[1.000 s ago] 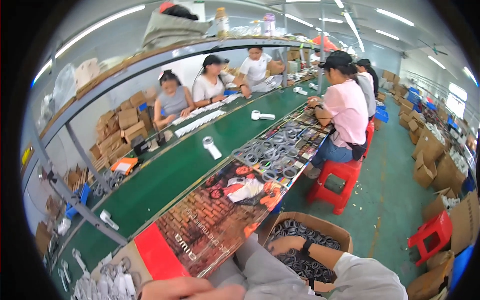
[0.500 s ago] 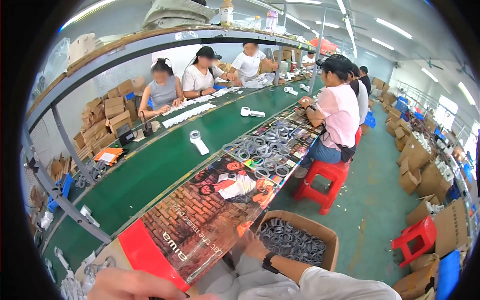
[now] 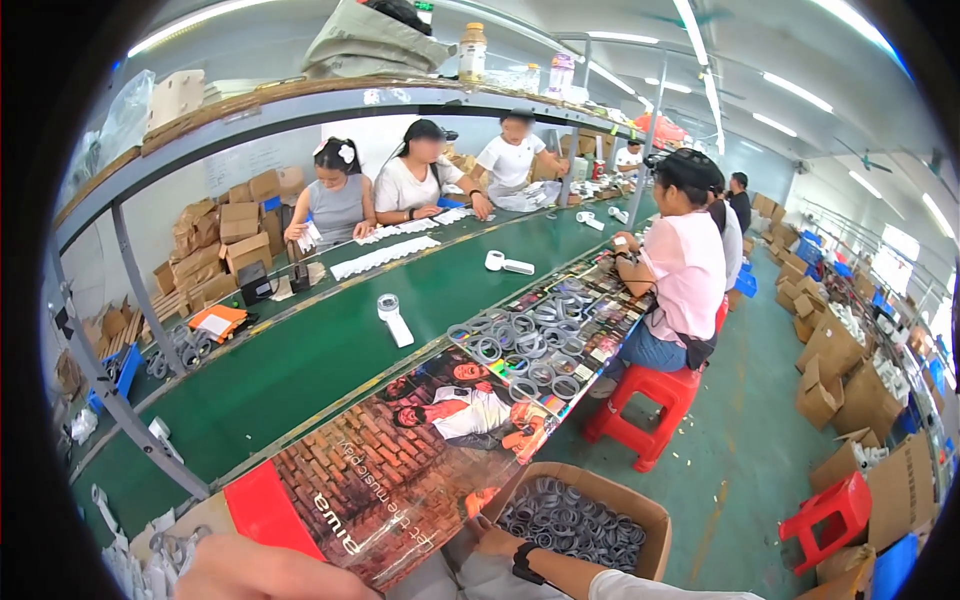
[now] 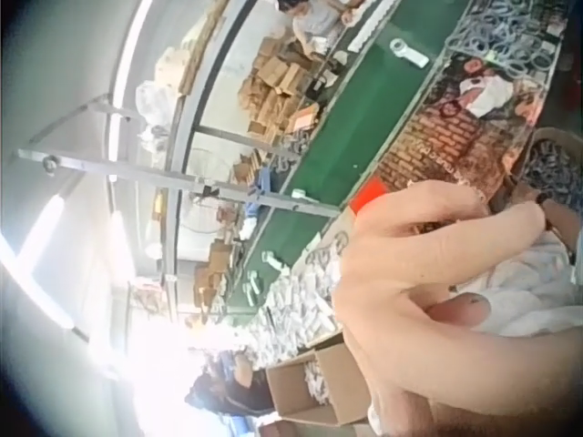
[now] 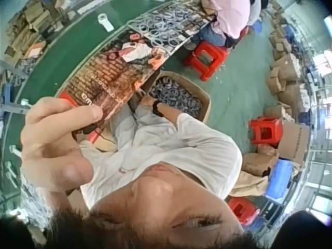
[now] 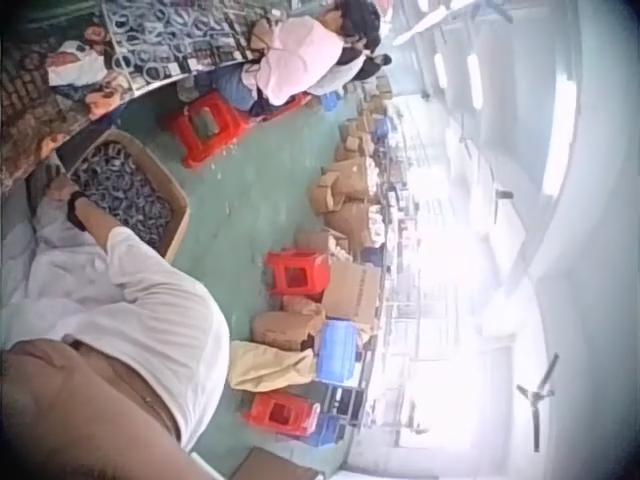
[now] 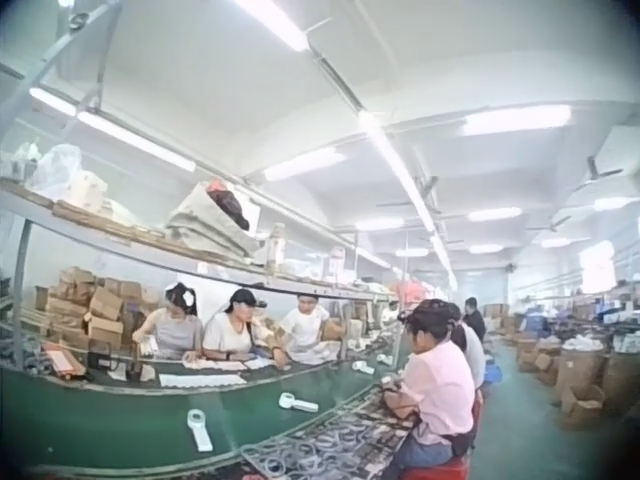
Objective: The recorder is assembling small electronic fans at a factory workbench, fitting internal components into circular plastic housings.
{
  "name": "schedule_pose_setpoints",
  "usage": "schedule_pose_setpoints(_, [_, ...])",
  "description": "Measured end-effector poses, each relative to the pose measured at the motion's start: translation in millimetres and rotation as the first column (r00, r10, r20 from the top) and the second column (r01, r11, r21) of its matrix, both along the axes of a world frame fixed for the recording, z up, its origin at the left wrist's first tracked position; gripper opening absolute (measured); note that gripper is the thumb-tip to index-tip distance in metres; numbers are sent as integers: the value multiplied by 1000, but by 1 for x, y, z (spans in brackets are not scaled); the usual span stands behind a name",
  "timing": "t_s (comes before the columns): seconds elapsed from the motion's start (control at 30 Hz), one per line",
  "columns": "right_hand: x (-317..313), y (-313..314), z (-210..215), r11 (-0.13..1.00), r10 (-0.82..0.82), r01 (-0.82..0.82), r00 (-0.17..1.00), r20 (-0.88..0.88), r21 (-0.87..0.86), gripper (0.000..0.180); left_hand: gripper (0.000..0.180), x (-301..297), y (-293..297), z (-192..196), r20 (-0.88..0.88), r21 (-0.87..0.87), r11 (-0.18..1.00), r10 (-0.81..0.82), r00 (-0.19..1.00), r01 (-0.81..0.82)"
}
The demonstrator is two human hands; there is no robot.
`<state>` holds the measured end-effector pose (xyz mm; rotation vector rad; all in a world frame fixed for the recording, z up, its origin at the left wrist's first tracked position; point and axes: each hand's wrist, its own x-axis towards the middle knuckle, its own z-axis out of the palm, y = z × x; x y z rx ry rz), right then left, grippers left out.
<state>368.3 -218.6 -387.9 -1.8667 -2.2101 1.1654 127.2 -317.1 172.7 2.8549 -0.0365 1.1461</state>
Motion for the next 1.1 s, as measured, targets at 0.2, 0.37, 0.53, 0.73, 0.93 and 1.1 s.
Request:
schedule_pose_setpoints(0.2, [14, 14, -42, 975, 181, -192, 978, -99, -112, 70, 24, 3, 0, -4, 71, -93, 984, 156, 985, -149])
schedule_pose_setpoints(0.37, [53, 34, -71, 959, 61, -147, 941, -333, -241, 57, 29, -9, -6, -9, -57, -177, 900, 395, 917, -399])
schedule_pose_setpoints(0.53, [150, 51, -140, 940, 292, -248, 940, 178, -232, 48, 45, -17, -32, 25, -296, -312, 656, 620, 727, -687])
schedule_pose_setpoints(0.73, [99, 26, -66, 822, 370, -324, 929, 7, -469, 45, 27, -53, 22, -16, 42, -23, 996, 84, 996, -83])
schedule_pose_setpoints(0.93, [89, 35, 41, 666, 310, -325, 939, -147, -672, 46, 39, -68, 14, -29, -10, -110, 956, 274, 962, -274])
schedule_pose_setpoints(1.1, [73, 27, 195, 523, 570, -771, 634, -523, -364, 45, 30, -163, -59, -91, -256, -228, 905, 301, 919, -360])
